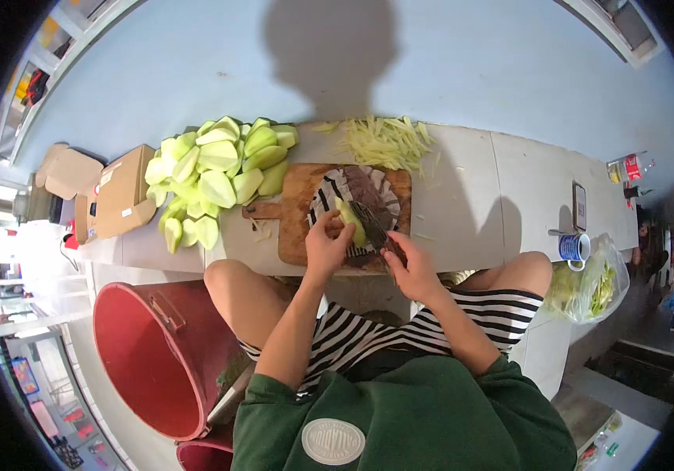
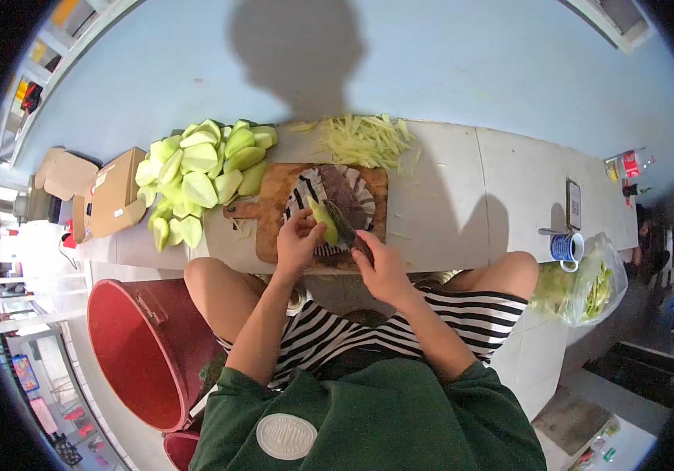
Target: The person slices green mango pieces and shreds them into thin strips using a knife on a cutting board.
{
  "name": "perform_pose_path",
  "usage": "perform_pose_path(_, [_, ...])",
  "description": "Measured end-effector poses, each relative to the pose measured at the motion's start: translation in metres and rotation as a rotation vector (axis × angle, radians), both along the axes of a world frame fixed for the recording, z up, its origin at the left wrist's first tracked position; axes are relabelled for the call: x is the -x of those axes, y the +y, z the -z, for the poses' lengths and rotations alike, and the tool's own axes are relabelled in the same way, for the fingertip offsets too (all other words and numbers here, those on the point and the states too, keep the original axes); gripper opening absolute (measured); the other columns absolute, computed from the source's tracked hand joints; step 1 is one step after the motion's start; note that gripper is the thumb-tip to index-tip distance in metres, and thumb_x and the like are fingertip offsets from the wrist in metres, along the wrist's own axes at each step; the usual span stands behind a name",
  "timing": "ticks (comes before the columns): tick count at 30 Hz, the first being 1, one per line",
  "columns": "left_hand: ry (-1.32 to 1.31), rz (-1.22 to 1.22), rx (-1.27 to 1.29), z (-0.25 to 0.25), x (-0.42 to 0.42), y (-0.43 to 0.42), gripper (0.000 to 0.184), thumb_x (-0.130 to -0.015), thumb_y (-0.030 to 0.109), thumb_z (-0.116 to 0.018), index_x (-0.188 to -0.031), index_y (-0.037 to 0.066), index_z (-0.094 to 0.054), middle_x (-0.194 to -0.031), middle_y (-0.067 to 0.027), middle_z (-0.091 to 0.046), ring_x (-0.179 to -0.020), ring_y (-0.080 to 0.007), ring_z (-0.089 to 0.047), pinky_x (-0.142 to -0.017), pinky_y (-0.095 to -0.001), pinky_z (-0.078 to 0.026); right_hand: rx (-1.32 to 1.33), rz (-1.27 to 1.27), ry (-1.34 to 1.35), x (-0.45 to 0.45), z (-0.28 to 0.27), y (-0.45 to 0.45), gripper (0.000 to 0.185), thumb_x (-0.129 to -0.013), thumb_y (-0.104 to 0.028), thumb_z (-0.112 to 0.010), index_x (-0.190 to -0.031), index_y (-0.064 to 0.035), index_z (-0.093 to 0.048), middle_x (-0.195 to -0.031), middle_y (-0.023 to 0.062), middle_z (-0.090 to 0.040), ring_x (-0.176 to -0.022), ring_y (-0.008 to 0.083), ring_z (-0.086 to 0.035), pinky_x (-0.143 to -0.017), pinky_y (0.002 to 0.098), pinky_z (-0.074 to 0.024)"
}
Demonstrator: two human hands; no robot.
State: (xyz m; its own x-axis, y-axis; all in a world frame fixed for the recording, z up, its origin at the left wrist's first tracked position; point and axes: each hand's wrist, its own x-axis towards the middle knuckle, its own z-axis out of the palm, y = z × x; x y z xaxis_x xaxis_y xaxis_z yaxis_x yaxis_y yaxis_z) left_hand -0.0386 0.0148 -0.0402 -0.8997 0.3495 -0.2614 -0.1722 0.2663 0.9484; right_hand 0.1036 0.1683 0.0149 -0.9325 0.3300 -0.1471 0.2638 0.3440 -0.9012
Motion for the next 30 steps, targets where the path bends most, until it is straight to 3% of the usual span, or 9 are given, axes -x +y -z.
perform_pose_path(2, [-0.011,0.011,0.009,-0.013,-0.004,-0.002,0.045,-0.089,0.016,-0.075,-0.125,-0.005,-0.061,-0.096,-0.0140,-0.073,-0.090,-0.0195,-0.070,-0.079,-0.0325,-0.056,-0.056,-0.006,0.078,0.000,-0.002,-0.007,0.040,-0.098,-0.015,-0.060,-0.133,0.0026,-0.053,-0.107,0.0250,-0.068,-0.095,0.0406,-0.068,-0.081,0.0437,-0.0527])
perform_pose_path(4, [-0.209,-0.063,-0.182,-0.021,-0.008,-0.002,0.043,-0.090,0.011,-0.074,-0.126,-0.008,-0.060,-0.105,-0.0166,-0.072,-0.093,-0.0205,-0.070,-0.080,-0.0327,-0.057,-0.143,-0.013,0.081,-0.001,-0.008,-0.012,0.040,-0.096,-0.009,-0.063,-0.133,0.0019,-0.053,-0.105,0.0197,-0.071,-0.095,0.0321,-0.071,-0.083,0.0391,-0.0542])
perform_pose_path(8, [-0.279,-0.004,-0.254,-0.017,-0.010,-0.006,0.043,-0.091,0.008,-0.074,-0.127,-0.010,-0.058,-0.110,-0.0183,-0.070,-0.094,-0.0211,-0.070,-0.078,-0.0330,-0.058,-0.105,0.012,0.071,-0.003,-0.017,-0.014,0.041,-0.095,-0.009,-0.064,-0.132,0.0022,-0.053,-0.106,0.0205,-0.071,-0.095,0.0360,-0.070,-0.083,0.0402,-0.0543])
perform_pose_path(14, [0.113,0.024,-0.137,0.007,-0.023,-0.008,0.046,-0.087,0.000,-0.075,-0.127,-0.005,-0.054,-0.105,-0.0121,-0.065,-0.092,-0.0189,-0.068,-0.072,-0.0315,-0.058,-0.121,-0.072,0.075,-0.009,-0.022,-0.007,0.050,-0.091,-0.006,-0.066,-0.138,-0.0008,-0.051,-0.125,0.0234,-0.064,-0.111,0.0394,-0.064,-0.094,0.0431,-0.0512])
perform_pose_path(16, [0.303,0.090,-0.052,0.013,-0.020,-0.012,0.044,-0.084,-0.002,-0.076,-0.122,-0.001,-0.053,-0.104,-0.0100,-0.061,-0.089,-0.0171,-0.065,-0.069,-0.0322,-0.058,-0.061,-0.170,0.110,-0.011,-0.024,-0.005,0.058,-0.090,-0.005,-0.066,-0.144,-0.0035,-0.046,-0.138,0.0247,-0.055,-0.120,0.0397,-0.059,-0.101,0.0439,-0.0475])
perform_pose_path(19, [0.469,0.199,0.010,0.029,-0.011,-0.019,0.041,-0.084,-0.001,-0.074,-0.119,0.000,-0.054,-0.108,-0.0138,-0.058,-0.084,-0.0218,-0.063,-0.069,-0.0344,-0.055,-0.020,-0.255,0.115,-0.015,-0.018,-0.007,0.061,-0.091,-0.006,-0.064,-0.147,-0.0049,-0.040,-0.139,0.0252,-0.053,-0.122,0.0403,-0.057,-0.102,0.0449,-0.0466])
perform_pose_path(20, [0.623,0.257,0.066,0.037,-0.009,-0.022,0.040,-0.084,0.000,-0.073,-0.120,0.000,-0.054,-0.111,-0.0156,-0.057,-0.082,-0.0246,-0.063,-0.068,-0.0356,-0.054,-0.017,-0.243,0.112,-0.016,-0.017,-0.009,0.061,-0.091,-0.006,-0.064,-0.147,-0.0049,-0.040,-0.139,0.0252,-0.053,-0.122,0.0403,-0.057,-0.102,0.0449,-0.0466])
perform_pose_path(26, [0.822,0.327,0.026,0.027,-0.002,-0.016,0.038,-0.087,0.008,-0.070,-0.120,0.001,-0.053,-0.113,-0.0192,-0.056,-0.073,-0.0308,-0.059,-0.064,-0.0396,-0.051,-0.040,-0.155,0.123,-0.016,-0.014,-0.013,0.050,-0.098,-0.013,-0.056,-0.144,-0.0053,-0.039,-0.122,0.0267,-0.058,-0.107,0.0478,-0.060,-0.089,0.0540,-0.0499])
perform_pose_path(30, [0.712,0.436,0.019,0.035,0.012,-0.021,0.039,-0.089,0.016,-0.069,-0.121,0.002,-0.053,-0.113,-0.0204,-0.056,-0.072,-0.0315,-0.061,-0.064,-0.0412,-0.051,-0.116,-0.116,0.121,-0.017,-0.020,-0.018,0.045,-0.099,-0.017,-0.056,-0.138,-0.0020,-0.041,-0.107,0.0284,-0.061,-0.092,0.0485,-0.064,-0.078,0.0541,-0.0529])
